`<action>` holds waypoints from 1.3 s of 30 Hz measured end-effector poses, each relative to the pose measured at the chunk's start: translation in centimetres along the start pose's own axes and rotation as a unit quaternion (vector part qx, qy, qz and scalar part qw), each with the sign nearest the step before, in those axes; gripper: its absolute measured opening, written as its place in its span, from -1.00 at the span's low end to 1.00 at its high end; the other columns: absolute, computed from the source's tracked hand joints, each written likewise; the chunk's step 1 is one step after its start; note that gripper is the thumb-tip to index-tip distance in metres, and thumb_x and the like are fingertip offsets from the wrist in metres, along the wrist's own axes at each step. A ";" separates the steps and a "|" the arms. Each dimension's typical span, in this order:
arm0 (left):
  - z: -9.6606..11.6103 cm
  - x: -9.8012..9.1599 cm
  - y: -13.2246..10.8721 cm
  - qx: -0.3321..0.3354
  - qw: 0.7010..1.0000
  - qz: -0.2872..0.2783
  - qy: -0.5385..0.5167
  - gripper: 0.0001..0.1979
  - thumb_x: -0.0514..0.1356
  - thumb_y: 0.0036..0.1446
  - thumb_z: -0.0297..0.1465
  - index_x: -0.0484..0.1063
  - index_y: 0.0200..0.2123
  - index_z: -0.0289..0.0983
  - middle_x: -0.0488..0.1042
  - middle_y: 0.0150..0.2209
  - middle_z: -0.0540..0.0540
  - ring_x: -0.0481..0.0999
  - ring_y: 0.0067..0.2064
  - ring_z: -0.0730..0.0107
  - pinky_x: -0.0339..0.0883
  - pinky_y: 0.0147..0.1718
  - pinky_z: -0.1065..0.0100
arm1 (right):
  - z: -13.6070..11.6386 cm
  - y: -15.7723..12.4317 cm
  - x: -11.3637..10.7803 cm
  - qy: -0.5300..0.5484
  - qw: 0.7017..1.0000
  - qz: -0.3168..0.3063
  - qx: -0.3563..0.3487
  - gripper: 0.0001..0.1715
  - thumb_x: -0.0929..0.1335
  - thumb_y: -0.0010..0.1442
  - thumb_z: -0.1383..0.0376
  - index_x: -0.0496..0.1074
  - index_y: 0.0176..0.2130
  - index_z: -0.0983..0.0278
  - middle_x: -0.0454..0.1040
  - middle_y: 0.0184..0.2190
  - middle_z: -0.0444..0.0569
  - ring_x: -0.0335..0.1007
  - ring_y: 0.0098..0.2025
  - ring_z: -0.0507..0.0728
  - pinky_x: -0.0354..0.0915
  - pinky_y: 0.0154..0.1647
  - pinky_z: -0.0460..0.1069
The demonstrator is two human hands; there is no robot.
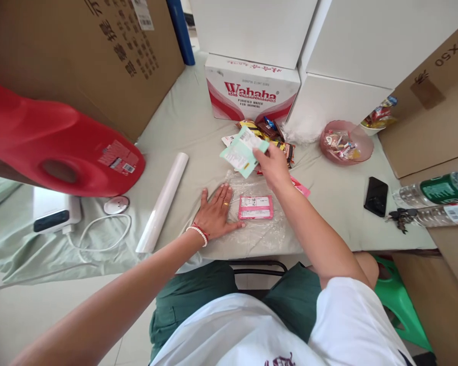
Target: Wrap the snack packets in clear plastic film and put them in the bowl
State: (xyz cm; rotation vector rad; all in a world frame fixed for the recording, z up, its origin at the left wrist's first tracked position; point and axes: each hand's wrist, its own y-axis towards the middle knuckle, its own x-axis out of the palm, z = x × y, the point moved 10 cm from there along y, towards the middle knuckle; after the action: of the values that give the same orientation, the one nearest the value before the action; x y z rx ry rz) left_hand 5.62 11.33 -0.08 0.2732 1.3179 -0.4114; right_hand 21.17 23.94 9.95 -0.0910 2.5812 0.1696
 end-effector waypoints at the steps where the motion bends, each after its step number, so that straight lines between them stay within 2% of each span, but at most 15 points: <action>1: 0.0 -0.1 0.0 0.002 1.000 0.002 -0.002 0.18 0.02 0.21 0.30 -0.17 0.55 -0.47 -0.15 0.56 -0.46 -0.13 0.57 -0.25 -0.47 0.44 -0.44 | 1.4 -2.2 -0.2 0.075 0.996 0.000 0.039 -0.34 0.24 0.38 -0.19 0.36 0.18 0.20 0.57 -0.02 0.09 0.54 -0.06 0.29 0.48 -0.05 0.21; 5: 0.1 -0.2 0.0 0.005 1.000 0.008 -0.006 0.21 0.03 0.19 0.33 -0.18 0.55 -0.46 -0.16 0.56 -0.47 -0.12 0.57 -0.25 -0.46 0.45 -0.42 | 6.4 -11.1 0.8 0.173 0.970 0.002 0.173 -0.38 0.36 0.24 -0.18 0.39 0.05 0.19 0.60 -0.14 0.08 0.59 -0.18 0.27 0.53 -0.23 0.17; 8: 0.1 0.0 0.0 0.005 1.000 0.007 -0.005 0.20 0.01 0.19 0.33 -0.18 0.55 -0.44 -0.18 0.56 -0.46 -0.12 0.57 -0.24 -0.46 0.45 -0.41 | 6.9 -14.9 0.0 -0.032 0.977 -0.042 0.205 -0.41 0.36 0.29 -0.13 0.41 0.10 0.19 0.60 -0.28 0.09 0.59 -0.23 0.32 0.52 -0.24 0.19; 11: 0.2 0.2 0.1 0.008 1.000 0.002 -0.003 0.21 -0.02 0.19 0.34 -0.19 0.55 -0.47 -0.18 0.56 -0.45 -0.13 0.57 -0.24 -0.46 0.45 -0.42 | 3.9 -14.4 -2.7 -0.312 0.934 -0.092 0.148 -0.42 0.36 0.34 0.03 0.41 0.23 0.25 0.61 -0.19 0.18 0.57 -0.09 0.40 0.48 -0.08 0.25; 13: 0.2 0.3 0.1 0.008 1.000 -0.004 0.001 0.21 -0.04 0.19 0.35 -0.19 0.55 -0.48 -0.19 0.56 -0.43 -0.15 0.58 -0.24 -0.46 0.45 -0.42 | 1.0 -12.7 -3.0 -0.395 0.906 -0.146 0.043 -0.43 0.35 0.34 0.21 0.41 0.28 0.27 0.57 0.03 0.23 0.48 0.11 0.41 0.43 0.08 0.26; 17: 0.2 0.2 0.1 0.004 1.000 -0.003 0.012 0.20 -0.05 0.20 0.34 -0.19 0.55 -0.47 -0.18 0.57 -0.41 -0.18 0.58 -0.24 -0.45 0.46 -0.40 | -1.7 -10.5 0.2 -0.393 0.861 -0.284 -0.156 -0.20 0.42 0.19 0.40 0.34 0.39 0.24 0.30 0.39 0.17 0.15 0.42 0.38 0.20 0.38 0.26; 20: 0.3 0.1 0.1 0.006 1.000 0.003 0.017 0.15 -0.03 0.23 0.30 -0.15 0.55 -0.45 -0.16 0.57 -0.40 -0.17 0.58 -0.25 -0.46 0.46 -0.38 | 0.0 -10.7 3.2 -0.399 0.818 -0.374 -0.176 0.01 0.48 0.08 0.40 0.25 0.45 0.20 0.13 0.50 0.14 -0.10 0.54 0.41 0.03 0.46 0.33; 23: 0.3 0.2 0.0 0.010 1.000 0.006 0.019 0.10 -0.02 0.25 0.26 -0.11 0.55 -0.44 -0.15 0.57 -0.40 -0.17 0.58 -0.25 -0.47 0.45 -0.39 | 0.9 -11.1 4.9 -0.424 0.788 -0.406 -0.187 -0.09 0.50 0.08 0.40 0.35 0.38 0.21 0.31 0.39 0.17 0.01 0.49 0.43 -0.02 0.46 0.35; 26: 0.4 0.2 0.1 0.013 1.000 0.008 0.018 0.11 -0.02 0.24 0.27 -0.10 0.54 -0.44 -0.16 0.57 -0.39 -0.18 0.58 -0.27 -0.47 0.44 -0.41 | 0.5 -9.4 3.7 -0.431 0.808 -0.357 -0.183 -0.45 0.50 0.14 0.30 0.54 0.13 0.32 0.52 0.07 0.23 0.30 0.24 0.42 0.21 0.29 0.27; 28: 0.4 0.2 0.1 0.014 1.000 0.008 0.019 0.12 -0.01 0.24 0.28 -0.10 0.55 -0.44 -0.16 0.57 -0.39 -0.18 0.57 -0.29 -0.47 0.44 -0.41 | 0.3 -7.1 1.7 -0.394 0.847 -0.315 -0.166 -0.56 0.47 0.19 0.24 0.56 0.05 0.34 0.53 -0.04 0.19 0.40 0.08 0.36 0.33 0.15 0.19; 31: 0.3 0.1 0.1 0.012 1.000 0.007 0.020 0.10 -0.03 0.25 0.28 -0.09 0.55 -0.42 -0.16 0.57 -0.40 -0.18 0.58 -0.28 -0.46 0.45 -0.40 | 0.2 -2.5 -4.3 -0.335 0.925 -0.125 -0.127 -0.33 0.47 0.22 0.14 0.42 0.24 0.32 0.48 0.07 0.17 0.39 0.10 0.35 0.34 0.17 0.20; 33: 0.2 0.1 0.0 0.010 1.000 0.004 0.019 0.03 -0.07 0.31 0.24 -0.08 0.55 -0.40 -0.15 0.57 -0.40 -0.16 0.58 -0.23 -0.44 0.45 -0.40 | 0.4 -1.4 -7.9 -0.318 0.942 0.023 -0.104 -0.16 0.46 0.24 0.06 0.28 0.37 0.30 0.41 0.17 0.20 0.34 0.19 0.39 0.29 0.24 0.26; 34: 0.2 0.0 0.0 0.010 1.000 0.002 0.018 -0.02 -0.10 0.34 0.21 -0.07 0.55 -0.39 -0.15 0.57 -0.40 -0.14 0.58 -0.19 -0.44 0.45 -0.40 | 0.5 -1.8 -8.3 -0.310 0.944 0.047 -0.105 -0.17 0.43 0.28 0.05 0.26 0.39 0.29 0.40 0.19 0.21 0.32 0.22 0.39 0.28 0.26 0.28; 35: 0.2 -0.1 0.0 0.010 1.000 0.001 0.016 -0.07 -0.13 0.38 0.18 -0.06 0.54 -0.37 -0.15 0.57 -0.39 -0.13 0.58 -0.15 -0.43 0.45 -0.41 | 0.6 -2.5 -7.4 -0.303 0.946 0.029 -0.115 -0.23 0.40 0.32 0.05 0.28 0.38 0.28 0.41 0.19 0.21 0.33 0.22 0.39 0.28 0.27 0.28; 39: 0.2 -0.4 -0.1 0.006 1.000 0.007 0.010 -0.27 -0.21 0.47 0.02 0.04 0.53 -0.22 -0.12 0.58 -0.28 -0.11 0.59 -0.01 -0.40 0.45 -0.41 | 2.1 -9.5 0.9 -0.310 0.919 -0.200 -0.140 -0.35 0.40 0.36 0.03 0.41 0.30 0.27 0.43 0.23 0.21 0.33 0.25 0.38 0.28 0.29 0.25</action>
State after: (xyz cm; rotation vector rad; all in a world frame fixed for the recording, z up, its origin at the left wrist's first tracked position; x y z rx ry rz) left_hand 5.69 11.25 0.30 0.2969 1.3332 -0.4057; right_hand 22.42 14.83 6.77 -0.5709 1.8451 0.3483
